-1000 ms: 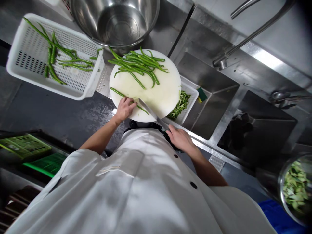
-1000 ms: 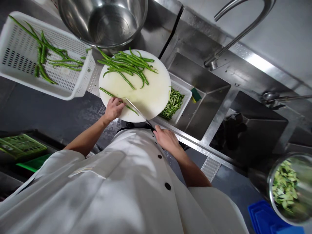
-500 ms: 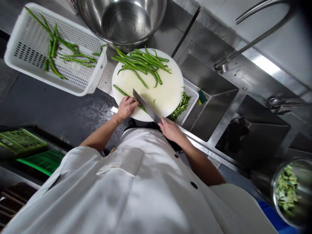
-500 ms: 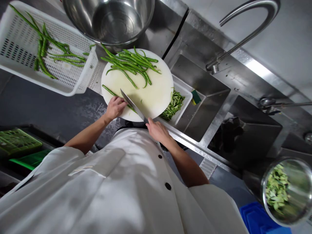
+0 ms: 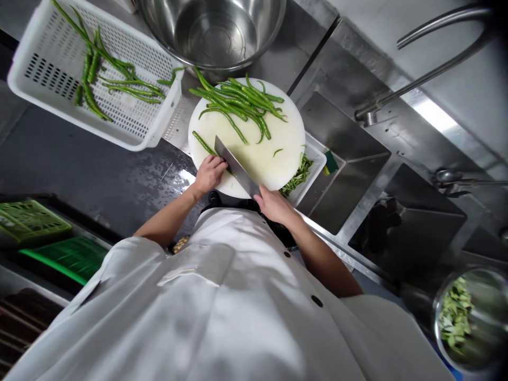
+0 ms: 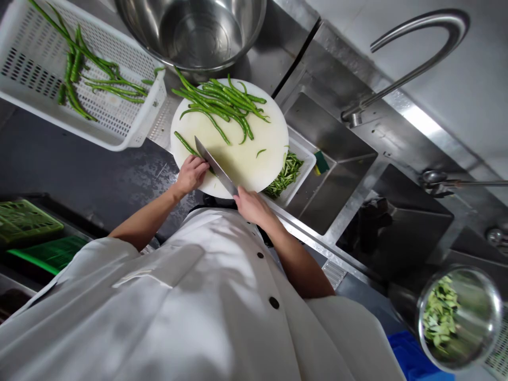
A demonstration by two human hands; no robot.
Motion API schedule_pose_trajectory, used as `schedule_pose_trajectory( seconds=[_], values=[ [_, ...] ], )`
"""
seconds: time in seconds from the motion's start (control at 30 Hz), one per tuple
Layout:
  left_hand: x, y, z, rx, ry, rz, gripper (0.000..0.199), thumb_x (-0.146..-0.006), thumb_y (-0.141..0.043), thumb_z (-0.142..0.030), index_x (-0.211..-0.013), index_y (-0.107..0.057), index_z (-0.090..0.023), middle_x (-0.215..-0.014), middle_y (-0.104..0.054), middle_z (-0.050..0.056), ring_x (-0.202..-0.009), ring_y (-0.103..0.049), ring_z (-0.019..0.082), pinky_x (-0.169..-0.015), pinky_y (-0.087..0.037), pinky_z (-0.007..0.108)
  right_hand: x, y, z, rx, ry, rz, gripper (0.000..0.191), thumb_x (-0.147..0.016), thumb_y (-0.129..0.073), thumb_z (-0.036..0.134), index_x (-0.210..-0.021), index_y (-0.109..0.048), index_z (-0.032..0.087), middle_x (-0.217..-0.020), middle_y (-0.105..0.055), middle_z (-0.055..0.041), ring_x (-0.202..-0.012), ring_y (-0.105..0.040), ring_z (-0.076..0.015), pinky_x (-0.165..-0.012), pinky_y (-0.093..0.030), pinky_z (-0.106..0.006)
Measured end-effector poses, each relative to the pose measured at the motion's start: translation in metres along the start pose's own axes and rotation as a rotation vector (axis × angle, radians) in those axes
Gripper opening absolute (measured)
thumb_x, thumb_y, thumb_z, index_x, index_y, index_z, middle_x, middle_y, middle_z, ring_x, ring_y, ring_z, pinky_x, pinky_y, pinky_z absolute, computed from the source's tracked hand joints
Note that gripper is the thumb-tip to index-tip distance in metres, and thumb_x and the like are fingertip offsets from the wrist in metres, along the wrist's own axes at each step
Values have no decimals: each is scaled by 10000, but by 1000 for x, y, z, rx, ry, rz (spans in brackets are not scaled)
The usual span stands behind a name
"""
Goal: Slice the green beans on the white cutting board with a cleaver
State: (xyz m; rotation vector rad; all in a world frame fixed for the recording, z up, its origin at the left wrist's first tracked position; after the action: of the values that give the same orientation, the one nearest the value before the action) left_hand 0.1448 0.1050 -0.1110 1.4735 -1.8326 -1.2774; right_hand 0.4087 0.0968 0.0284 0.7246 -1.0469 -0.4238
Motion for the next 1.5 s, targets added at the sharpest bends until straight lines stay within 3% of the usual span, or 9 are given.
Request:
schedule_pose_trajectory(
  seconds=[0.17, 0.3, 0.53, 0.7, 0.87, 1.0, 1.17, 1.3, 1.5],
  values=[
    [-4, 22, 25, -4, 9, 24, 355, -1089, -354, -304, -1095, -702, -236, -1127, -668, 130, -1046, -565, 276, -949, -479, 467, -24, -18, 5, -48, -13, -60, 410, -1130, -348, 362, -1438, -519, 151, -1093, -771, -168, -1024, -720, -323, -838, -466, -353],
    [-12, 37, 48, -91, 87, -21, 272, -1057, -444, -323, -1109, -699, -242, -1220, -649, 128, -1161, -530, 306, -1000, -443, 496, -8, -14, -10, -59, -37, -47, 409, -1131, -353, 374, -1418, -543, 154, -1120, -772, -171, -1040, -716, -328, -822, -462, -341],
    [-11, 7, 22, -25, 11, 48, 275, -1064, -456, -293, -1051, -727, -249, -1143, -646, 104, -1092, -534, 285, -982, -440, 458, 43, 2, -15, 94, -148, 34, 406, -1137, -338, 379, -1408, -535, 150, -1029, -766, -174, -964, -733, -338, -757, -434, -338],
    [-11, 4, 24, 0, -30, 16, 249, -1065, -485, -282, -1045, -733, -259, -1118, -661, 82, -1080, -536, 271, -970, -432, 445, 18, 1, 7, 22, -95, 51, 405, -1142, -342, 354, -1451, -490, 138, -1133, -765, -178, -1046, -728, -306, -796, -444, -315],
    [-10, 1, 27, 18, -48, -34, 336, -1100, -401, -294, -1038, -728, -248, -1086, -673, 99, -1032, -544, 264, -945, -441, 452, 10, 10, 3, 15, -64, 48, 385, -1134, -359, 400, -1368, -545, 157, -1041, -767, -169, -976, -727, -322, -754, -431, -324],
    [-8, -2, 24, 8, -76, -30, 407, -1115, -323, -287, -1059, -722, -236, -1039, -674, 108, -970, -549, 258, -917, -454, 455, -11, 3, 10, -73, -46, -6, 363, -1129, -361, 361, -1361, -545, 151, -1107, -763, -177, -1026, -714, -319, -794, -442, -328],
    [-12, 22, 41, -8, -93, -29, 380, -1108, -348, -297, -1110, -721, -224, -1068, -675, 121, -1021, -555, 272, -918, -471, 457, -32, -6, 12, -143, -61, -66, 365, -1119, -387, 337, -1394, -537, 150, -1135, -764, -166, -1043, -708, -314, -819, -455, -330],
    [-17, 37, 54, -92, -108, -46, 326, -1085, -417, -293, -1180, -721, -224, -1214, -666, 129, -1114, -544, 290, -950, -473, 468, -9, -3, -9, -184, -81, -34, 334, -1120, -385, 360, -1305, -586, 167, -1072, -771, -135, -948, -715, -288, -779, -455, -317],
    [-14, 15, 25, -101, -193, 19, 337, -1072, -418, -243, -1093, -754, -242, -1089, -678, 120, -1023, -544, 278, -882, -484, 455, 41, -1, -15, 49, -174, -16, 377, -1133, -355, 360, -1391, -531, 149, -1037, -765, -167, -978, -722, -331, -762, -424, -335]
  ],
)
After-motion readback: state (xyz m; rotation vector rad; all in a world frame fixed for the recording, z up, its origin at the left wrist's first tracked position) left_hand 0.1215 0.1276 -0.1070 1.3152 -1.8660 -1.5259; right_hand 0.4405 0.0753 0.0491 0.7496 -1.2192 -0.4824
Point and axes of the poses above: each hand's wrist, its own x-axis away from the middle knuckle, its own y-axis out of the back of the hand, z = x × y, the point moved 1 cm from there along -x, towards the middle knuckle
